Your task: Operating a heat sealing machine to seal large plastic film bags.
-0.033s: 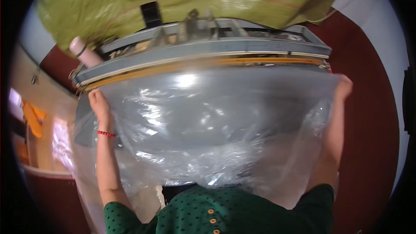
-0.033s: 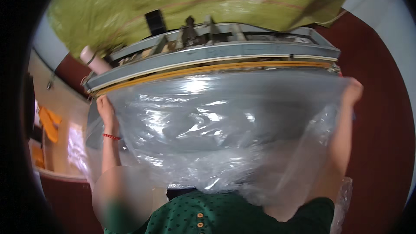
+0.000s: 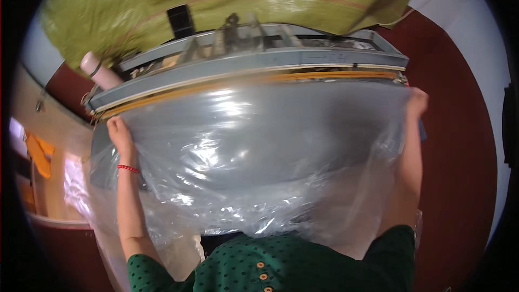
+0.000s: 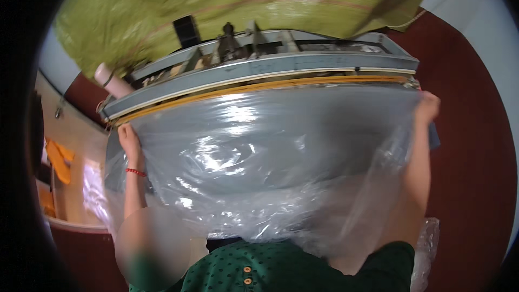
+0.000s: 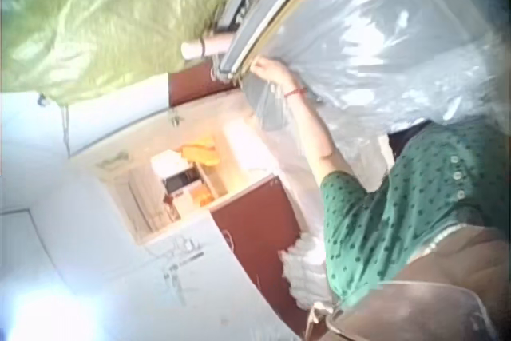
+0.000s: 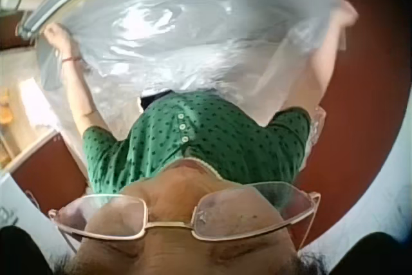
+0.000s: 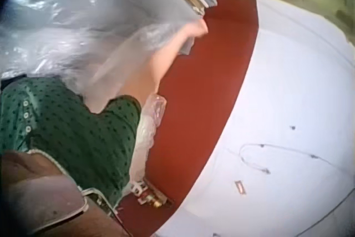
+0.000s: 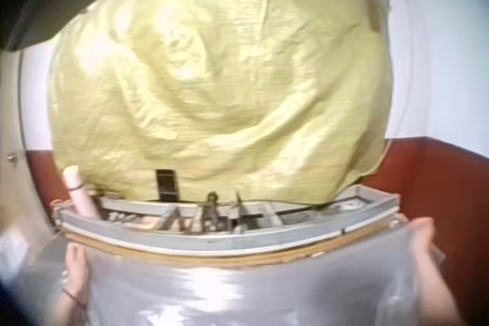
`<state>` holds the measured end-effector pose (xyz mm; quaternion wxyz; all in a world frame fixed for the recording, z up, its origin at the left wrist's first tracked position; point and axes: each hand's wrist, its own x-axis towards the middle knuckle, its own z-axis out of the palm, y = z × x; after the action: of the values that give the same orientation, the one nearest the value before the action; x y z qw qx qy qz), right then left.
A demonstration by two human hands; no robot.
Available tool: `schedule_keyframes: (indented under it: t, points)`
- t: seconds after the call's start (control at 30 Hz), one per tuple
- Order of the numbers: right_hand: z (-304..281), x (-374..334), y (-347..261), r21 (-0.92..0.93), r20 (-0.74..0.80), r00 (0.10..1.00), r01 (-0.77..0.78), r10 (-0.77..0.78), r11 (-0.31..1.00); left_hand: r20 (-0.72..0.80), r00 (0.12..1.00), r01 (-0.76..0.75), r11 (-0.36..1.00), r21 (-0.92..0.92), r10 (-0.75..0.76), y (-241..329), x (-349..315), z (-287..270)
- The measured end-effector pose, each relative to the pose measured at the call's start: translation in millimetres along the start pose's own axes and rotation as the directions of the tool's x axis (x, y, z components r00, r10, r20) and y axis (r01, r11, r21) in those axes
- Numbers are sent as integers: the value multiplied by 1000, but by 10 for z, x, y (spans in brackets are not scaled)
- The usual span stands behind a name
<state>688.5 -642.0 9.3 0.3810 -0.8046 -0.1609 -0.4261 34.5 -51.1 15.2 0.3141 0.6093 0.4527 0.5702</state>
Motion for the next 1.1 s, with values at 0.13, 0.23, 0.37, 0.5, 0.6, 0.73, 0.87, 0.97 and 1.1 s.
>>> schedule_keyframes:
  t: [0.13,0.23,0.37,0.5,0.6,0.73,0.87,0.97,1.1]
  points:
    - [799,-336,-243,205,146,963,-253,226,946,-49,997,-41,980,193,51,-625,458,-98]
    - [1030,-283,-342,318,186,957,-273,222,908,10,1000,15,1000,23,-15,-873,703,-57]
    - [1051,-247,-390,268,155,931,-363,332,892,34,999,-5,1000,-17,5,-885,777,24]
    - [1017,-201,-325,279,107,929,-370,354,886,-26,1000,-5,996,-84,3,-762,719,-7]
    - [994,-135,-264,378,155,857,-511,491,772,-58,995,77,986,-148,-87,-711,679,-58]
    - [934,-133,-279,390,205,868,-497,453,775,-138,988,32,955,-295,-76,-672,631,-38]
    - [783,-116,-739,226,119,931,-363,344,904,-29,997,53,940,-338,-67,-432,509,-115]
    - [679,-136,-1701,367,23,981,-186,191,911,359,926,186,968,-167,-116,-39,320,-327]
    - [443,-657,-3511,622,317,904,31,-288,782,402,912,-7,984,-180,80,554,-93,-712]
